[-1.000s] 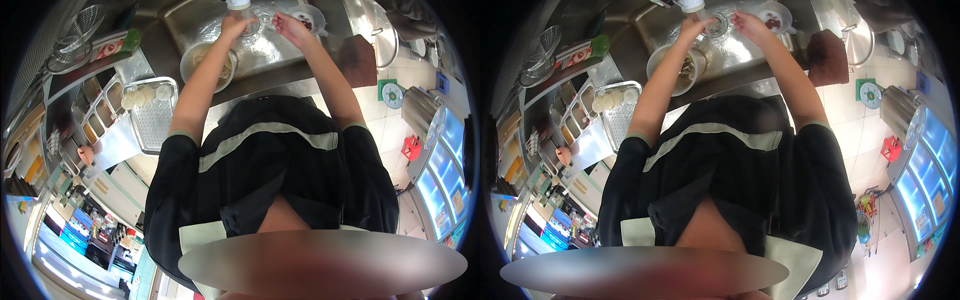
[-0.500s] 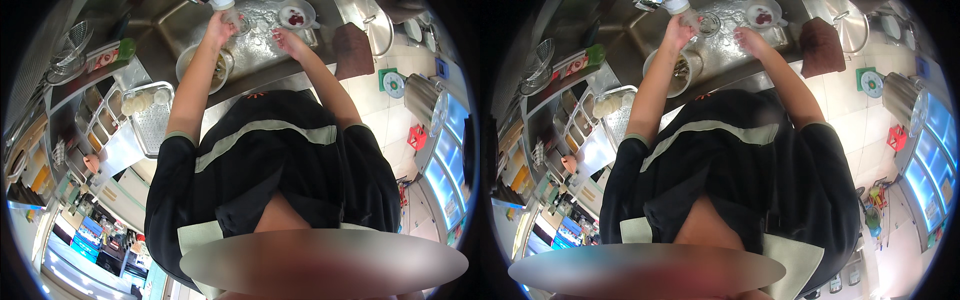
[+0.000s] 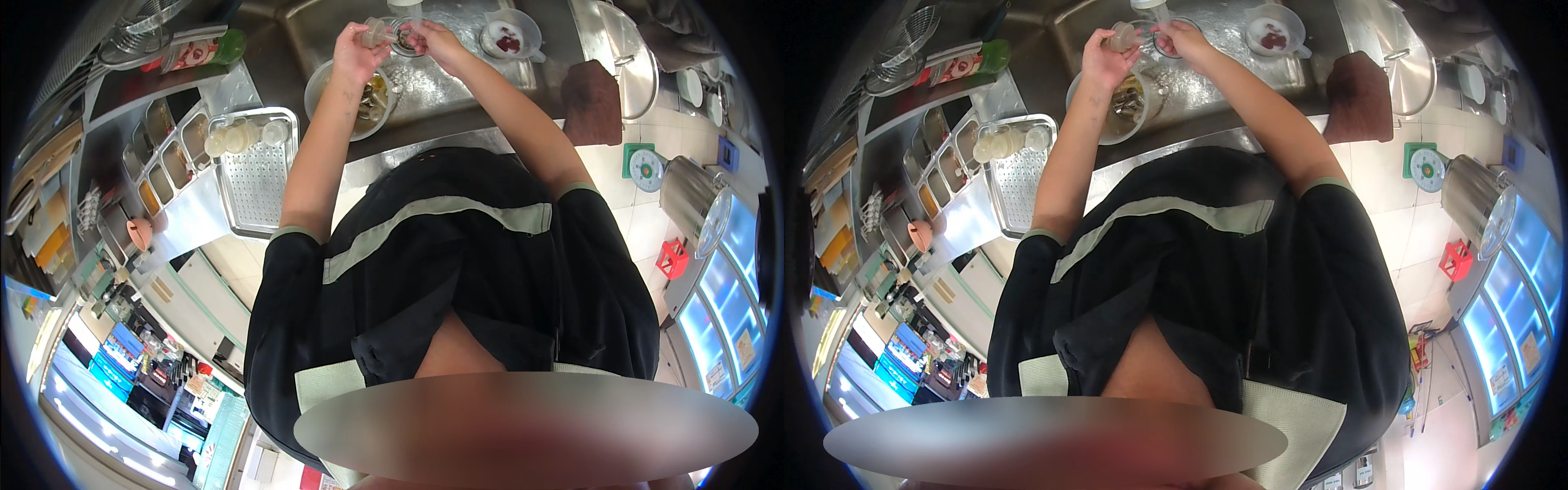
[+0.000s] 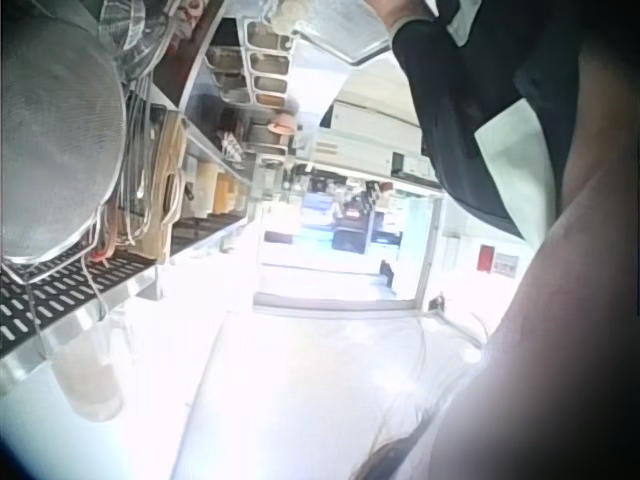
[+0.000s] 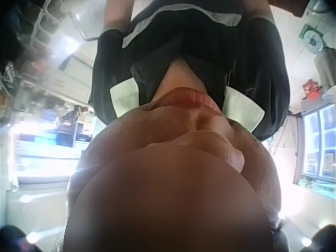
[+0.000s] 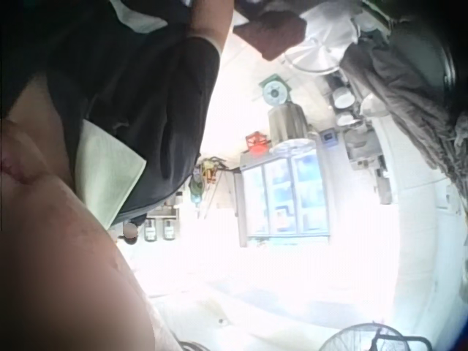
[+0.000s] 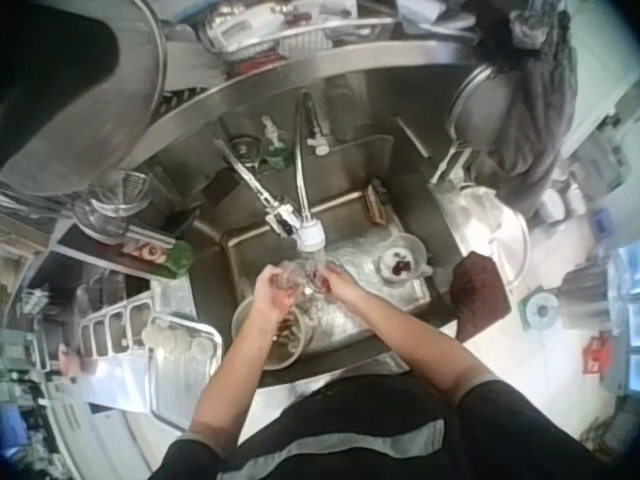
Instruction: The person washes small plastic cups and lids under running water in a commercial kitchen sink, rinsing them and placing them into a metal tray. The person also handles a plastic bag and a bowl containing food scraps.
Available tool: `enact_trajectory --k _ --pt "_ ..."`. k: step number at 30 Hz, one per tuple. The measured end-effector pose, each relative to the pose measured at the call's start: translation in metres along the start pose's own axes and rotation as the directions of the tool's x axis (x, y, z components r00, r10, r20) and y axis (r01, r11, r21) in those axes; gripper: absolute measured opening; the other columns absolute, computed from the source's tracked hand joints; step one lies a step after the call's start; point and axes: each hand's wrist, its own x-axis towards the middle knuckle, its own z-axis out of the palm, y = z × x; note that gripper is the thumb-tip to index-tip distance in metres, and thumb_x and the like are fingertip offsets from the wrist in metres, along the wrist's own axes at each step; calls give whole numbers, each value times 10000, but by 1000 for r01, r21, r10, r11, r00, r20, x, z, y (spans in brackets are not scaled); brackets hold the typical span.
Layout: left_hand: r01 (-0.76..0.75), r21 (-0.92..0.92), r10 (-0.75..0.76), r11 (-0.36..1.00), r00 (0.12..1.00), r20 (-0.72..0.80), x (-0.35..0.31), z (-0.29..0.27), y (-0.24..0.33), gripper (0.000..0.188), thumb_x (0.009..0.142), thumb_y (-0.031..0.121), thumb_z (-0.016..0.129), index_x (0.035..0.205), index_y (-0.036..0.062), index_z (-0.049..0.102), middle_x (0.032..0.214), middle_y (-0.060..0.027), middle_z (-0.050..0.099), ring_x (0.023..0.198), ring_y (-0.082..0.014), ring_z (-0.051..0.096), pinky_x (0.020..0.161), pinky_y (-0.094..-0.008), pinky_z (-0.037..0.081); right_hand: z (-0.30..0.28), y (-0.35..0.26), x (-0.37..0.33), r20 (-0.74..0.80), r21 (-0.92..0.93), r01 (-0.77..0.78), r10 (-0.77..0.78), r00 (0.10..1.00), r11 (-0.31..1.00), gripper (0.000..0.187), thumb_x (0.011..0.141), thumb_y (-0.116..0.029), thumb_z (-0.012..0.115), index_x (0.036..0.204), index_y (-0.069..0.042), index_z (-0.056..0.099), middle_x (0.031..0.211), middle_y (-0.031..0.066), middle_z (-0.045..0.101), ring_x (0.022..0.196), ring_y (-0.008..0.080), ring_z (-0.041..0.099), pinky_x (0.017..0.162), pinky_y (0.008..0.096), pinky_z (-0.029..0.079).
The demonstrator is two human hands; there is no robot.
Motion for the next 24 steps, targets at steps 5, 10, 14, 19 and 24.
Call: enact_trajectory --k 5,10,14,19,24 --pt "-36 4 36 999 995 -89 -13 -4 5 342 739 368 539 918 78 561 928 -134 622 790 -219 555 710 -319 443 5 -10 1 43 195 -115 109 993 974 372 934 -381 394 907 -23 495 618 -30 396 557 72 337 546 220 320" --pt "26 13 -25 1000 996 -87 -20 0 8 449 786 440 498 998 49 556 963 -163 614 745 -213 567 695 -302 459 6 -20 16 40 340 -191 189 981 921 286 939 -283 316 785 -78 442 580 -17 342 537 114 325 538 239 308" --pt "-9 77 13 997 999 -46 -29 10 12 521 803 481 469 1034 21 548 965 -177 614 736 -212 565 698 -295 462 -3 -25 24 146 363 -190 146 978 912 304 940 -274 280 735 -86 403 573 -16 323 530 123 315 534 254 309" --pt "-39 101 49 994 994 -97 -39 8 15 551 808 502 452 1039 11 550 958 -177 618 761 -213 573 690 -290 461 8 -33 -3 256 360 -246 158 954 900 331 945 -302 271 686 -111 350 575 -18 292 561 121 304 569 248 309" --pt "-42 127 51 991 996 -70 -40 12 10 563 811 511 447 1037 7 554 965 -174 616 797 -215 575 686 -296 458 -11 -13 9 291 509 -290 156 944 810 351 932 -372 354 695 -121 416 579 -18 364 546 109 355 531 230 315"
